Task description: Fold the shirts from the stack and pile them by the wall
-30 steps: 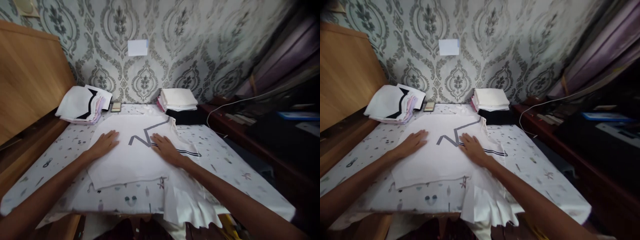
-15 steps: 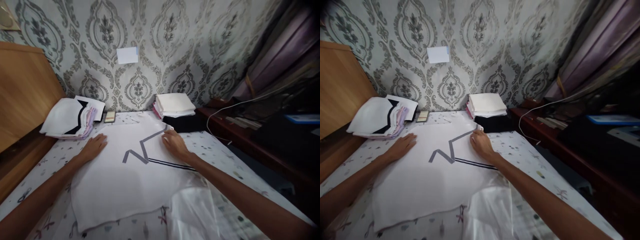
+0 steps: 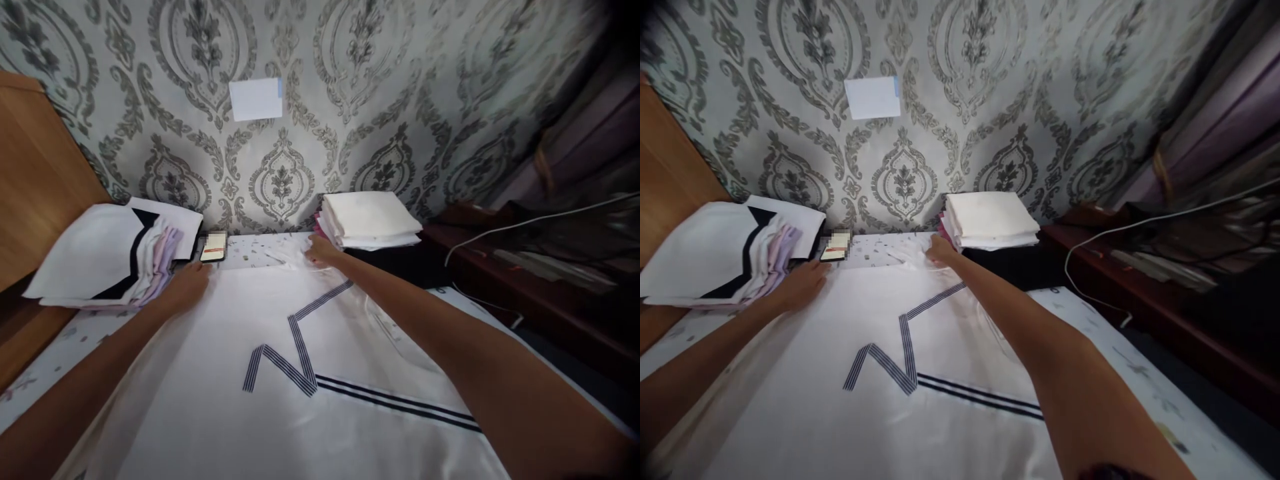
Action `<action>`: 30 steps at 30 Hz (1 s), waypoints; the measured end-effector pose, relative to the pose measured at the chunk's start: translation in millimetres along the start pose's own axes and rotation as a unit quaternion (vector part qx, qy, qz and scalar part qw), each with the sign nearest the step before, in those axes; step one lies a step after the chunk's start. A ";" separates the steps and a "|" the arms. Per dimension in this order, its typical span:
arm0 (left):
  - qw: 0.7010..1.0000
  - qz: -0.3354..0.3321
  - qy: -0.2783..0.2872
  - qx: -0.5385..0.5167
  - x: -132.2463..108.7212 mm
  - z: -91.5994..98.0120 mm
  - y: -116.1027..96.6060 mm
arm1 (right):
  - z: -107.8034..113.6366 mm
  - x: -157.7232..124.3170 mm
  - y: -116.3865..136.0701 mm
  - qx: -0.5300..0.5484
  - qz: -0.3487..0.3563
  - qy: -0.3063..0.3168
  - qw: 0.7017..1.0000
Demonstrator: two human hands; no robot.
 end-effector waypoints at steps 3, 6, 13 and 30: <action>0.998 0.031 0.013 -0.054 9.5 1.0 3.1 | -1.5 2.2 -1.5 0.050 -0.019 0.006 0.999; 0.995 0.051 0.002 -0.084 9.5 8.9 2.8 | 6.3 -5.5 1.2 0.119 -0.008 -0.019 0.993; 0.985 0.022 -0.070 -0.154 -40.4 41.1 -7.6 | 38.9 -79.8 -5.2 0.299 0.089 -0.081 0.947; 0.995 -0.034 -0.067 -0.058 -88.8 23.2 -19.0 | 18.5 -244.2 -42.4 0.027 0.356 -0.065 0.932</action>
Point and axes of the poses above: each hand's wrist, its own x-axis towards the middle knuckle, its own z-axis out of the back of the hand, y = z × x, the point moved 4 cm from there along x, towards the middle knuckle, and after that the axes turned 3 degrees about z, right-handed, at the moved point
